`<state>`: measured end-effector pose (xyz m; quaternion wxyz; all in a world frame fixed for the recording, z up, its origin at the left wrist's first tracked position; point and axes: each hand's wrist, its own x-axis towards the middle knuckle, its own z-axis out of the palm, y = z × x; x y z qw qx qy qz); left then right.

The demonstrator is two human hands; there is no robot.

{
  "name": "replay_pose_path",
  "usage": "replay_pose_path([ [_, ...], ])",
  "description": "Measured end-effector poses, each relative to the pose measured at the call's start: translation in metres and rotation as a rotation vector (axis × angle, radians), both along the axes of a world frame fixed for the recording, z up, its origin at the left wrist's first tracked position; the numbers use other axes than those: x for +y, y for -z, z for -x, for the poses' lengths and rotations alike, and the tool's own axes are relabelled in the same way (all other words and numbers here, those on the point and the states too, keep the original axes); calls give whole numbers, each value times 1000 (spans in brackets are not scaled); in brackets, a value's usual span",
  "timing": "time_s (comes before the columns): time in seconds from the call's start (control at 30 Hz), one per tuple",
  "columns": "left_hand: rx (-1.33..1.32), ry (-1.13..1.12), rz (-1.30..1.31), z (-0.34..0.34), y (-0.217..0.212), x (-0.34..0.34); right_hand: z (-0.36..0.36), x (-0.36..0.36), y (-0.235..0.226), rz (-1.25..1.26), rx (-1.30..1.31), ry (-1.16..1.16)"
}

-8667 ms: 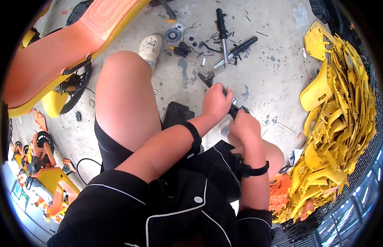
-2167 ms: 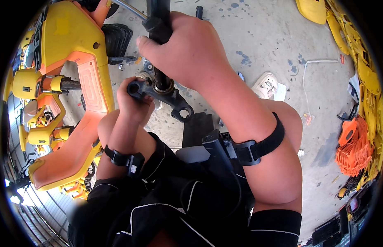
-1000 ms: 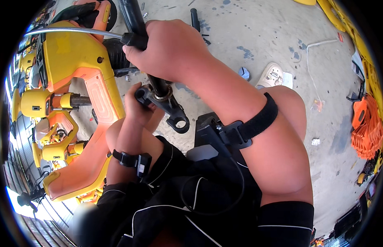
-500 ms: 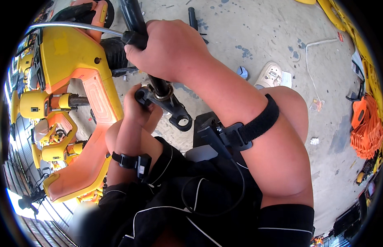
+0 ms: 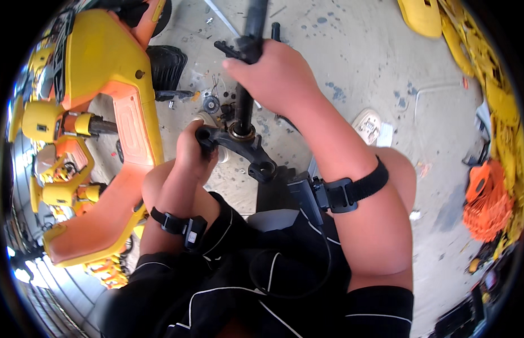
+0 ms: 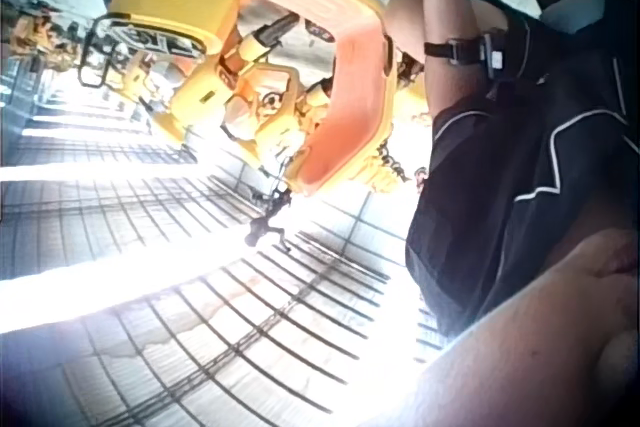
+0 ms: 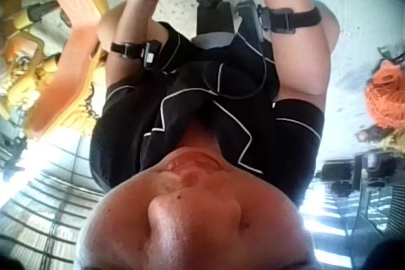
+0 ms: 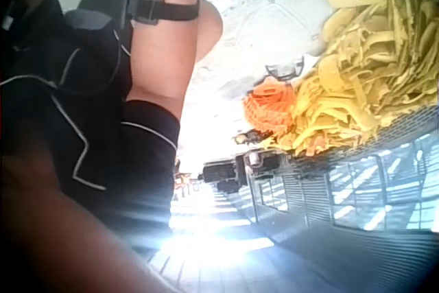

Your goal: The person sits on the floor assembling scooter handlebar components. They use a screwdriver to tighten screws on a black plastic part, then attach a cable and insert a bolt, working with various small parts and tools scattered on the floor.

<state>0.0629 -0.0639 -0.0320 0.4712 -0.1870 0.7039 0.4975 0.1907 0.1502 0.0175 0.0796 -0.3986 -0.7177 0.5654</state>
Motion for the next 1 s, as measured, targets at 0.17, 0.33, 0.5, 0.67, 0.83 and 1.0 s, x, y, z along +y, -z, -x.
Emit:
replay_pose_path([
  [0.17,18,-15,-35,2,-1,14,4,1,12,167,69,203],
  [0.33,-38,32,-74,11,8,19,10,-2,5,115,27,225],
  [0.5,282,59,-37,17,5,27,9,-9,45,-500,-260,88],
  [0.67,254,141,-126,33,-7,18,2,-13,105,-614,-436,113],
  [0.83,287,166,-130,38,-37,17,-6,27,169,-647,-508,268],
  [1.0,221,204,-179,31,-43,8,1,55,222,-605,-494,510],
])
